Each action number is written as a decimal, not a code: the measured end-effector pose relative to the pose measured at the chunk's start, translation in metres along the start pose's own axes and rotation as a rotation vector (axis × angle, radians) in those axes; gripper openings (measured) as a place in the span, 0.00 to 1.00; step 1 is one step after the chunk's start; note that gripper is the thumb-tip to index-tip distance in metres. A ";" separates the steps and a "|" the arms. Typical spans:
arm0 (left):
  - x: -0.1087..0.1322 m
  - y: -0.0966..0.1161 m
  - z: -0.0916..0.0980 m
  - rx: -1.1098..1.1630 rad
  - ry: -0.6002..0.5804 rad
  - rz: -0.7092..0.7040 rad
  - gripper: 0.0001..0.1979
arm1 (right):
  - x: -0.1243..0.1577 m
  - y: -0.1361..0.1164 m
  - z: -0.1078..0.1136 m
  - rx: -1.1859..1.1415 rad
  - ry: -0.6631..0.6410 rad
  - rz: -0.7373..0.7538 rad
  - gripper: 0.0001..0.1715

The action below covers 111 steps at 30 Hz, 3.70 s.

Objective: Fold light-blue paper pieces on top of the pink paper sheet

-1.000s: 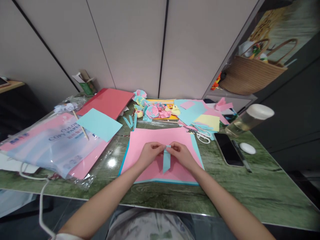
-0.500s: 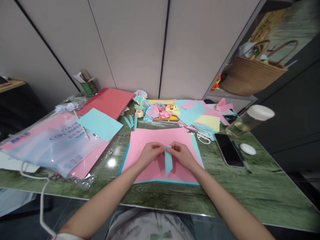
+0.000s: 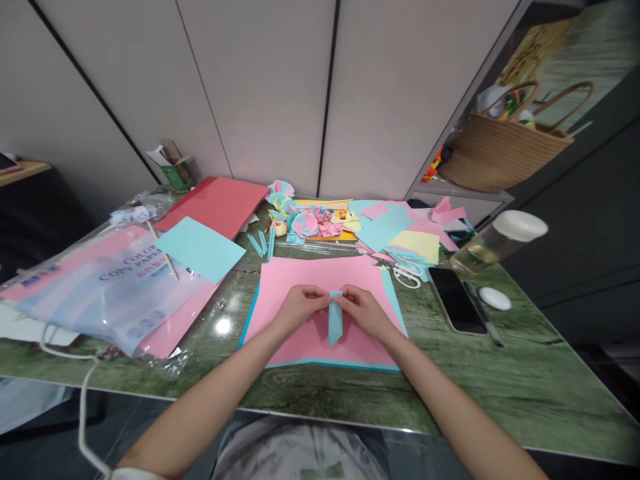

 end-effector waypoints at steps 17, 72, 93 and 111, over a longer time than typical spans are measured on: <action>0.002 0.010 0.000 -0.014 0.042 -0.030 0.10 | 0.001 -0.003 -0.001 0.013 -0.039 0.025 0.12; 0.006 0.012 0.000 -0.179 0.049 -0.347 0.10 | 0.008 -0.014 0.013 0.081 0.201 0.168 0.12; 0.011 0.011 -0.008 -0.291 0.130 -0.371 0.06 | 0.008 -0.016 0.004 0.096 0.276 0.158 0.08; 0.002 0.000 -0.008 0.054 0.025 -0.155 0.15 | 0.004 -0.009 0.000 -0.029 0.294 0.120 0.07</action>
Point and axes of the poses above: each hand's wrist, its own x-axis away from the middle knuckle, its own z-axis out of the back of the hand, y = z × x, the point moved 2 cm from there along -x, towards the middle knuckle, and after that the axes turned 6 degrees about -y, right-handed, at the moved point
